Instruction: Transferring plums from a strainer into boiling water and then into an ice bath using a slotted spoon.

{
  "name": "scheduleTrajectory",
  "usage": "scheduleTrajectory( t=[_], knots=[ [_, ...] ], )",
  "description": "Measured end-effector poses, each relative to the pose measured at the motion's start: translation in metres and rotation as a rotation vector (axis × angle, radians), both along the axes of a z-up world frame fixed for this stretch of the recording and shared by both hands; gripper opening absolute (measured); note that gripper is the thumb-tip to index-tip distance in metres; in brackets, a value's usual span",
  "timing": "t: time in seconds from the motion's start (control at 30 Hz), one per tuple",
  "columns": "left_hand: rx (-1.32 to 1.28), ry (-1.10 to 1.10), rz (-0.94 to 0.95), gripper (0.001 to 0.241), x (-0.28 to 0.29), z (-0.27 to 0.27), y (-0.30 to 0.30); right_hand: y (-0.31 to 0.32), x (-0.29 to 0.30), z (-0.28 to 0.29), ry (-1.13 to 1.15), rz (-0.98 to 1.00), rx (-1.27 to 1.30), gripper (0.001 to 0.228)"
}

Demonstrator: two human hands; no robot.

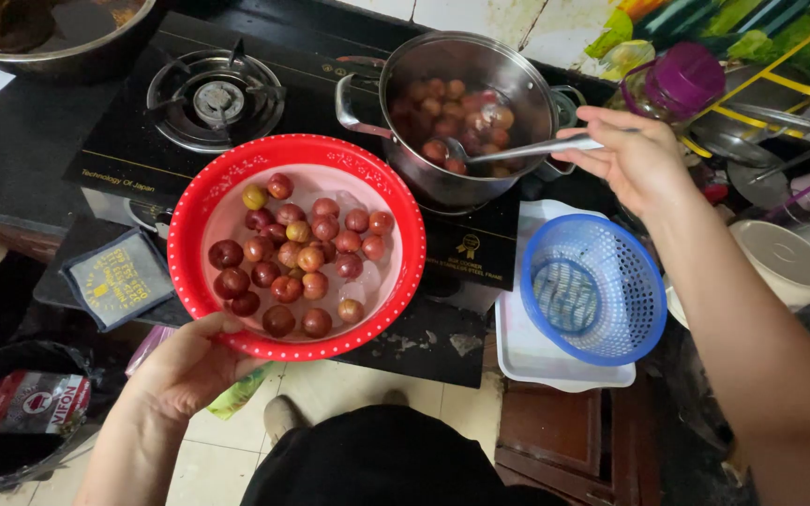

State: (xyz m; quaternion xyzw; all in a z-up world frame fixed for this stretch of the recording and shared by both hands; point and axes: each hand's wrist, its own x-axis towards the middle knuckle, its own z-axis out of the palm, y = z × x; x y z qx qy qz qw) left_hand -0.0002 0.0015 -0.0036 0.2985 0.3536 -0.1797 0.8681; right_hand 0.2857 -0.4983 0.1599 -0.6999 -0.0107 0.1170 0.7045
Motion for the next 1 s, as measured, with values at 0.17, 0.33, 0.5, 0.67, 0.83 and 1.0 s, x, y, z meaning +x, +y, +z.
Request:
scheduleTrajectory(
  t=[0.17, 0.33, 0.5, 0.67, 0.83, 1.0],
  knots=[
    [-0.037, -0.044, -0.007, 0.021, -0.002, -0.013, 0.005, 0.023, -0.034, 0.018, -0.185, 0.057, -0.007, 0.036],
    [-0.025, -0.034, -0.02, 0.035, 0.0, 0.012, -0.004, 0.017, -0.028, 0.015, -0.148, -0.023, -0.035, 0.035],
    [-0.027, -0.042, -0.004, 0.037, 0.001, 0.008, -0.006, 0.014, -0.016, 0.021, -0.003, -0.157, 0.056, 0.035],
    [-0.051, -0.019, -0.004, 0.036, 0.001, 0.028, -0.014, 0.051, -0.048, 0.056, -0.168, -0.037, 0.117, 0.033],
    [-0.067, -0.014, 0.028, 0.028, 0.0, -0.003, -0.002, 0.128, -0.079, 0.008, -0.303, 0.033, 0.116, 0.034],
    [-0.057, -0.042, 0.025, 0.033, 0.001, 0.01, -0.009, 0.163, -0.11, -0.035, -0.461, 0.135, -0.041, 0.03]
  ],
)
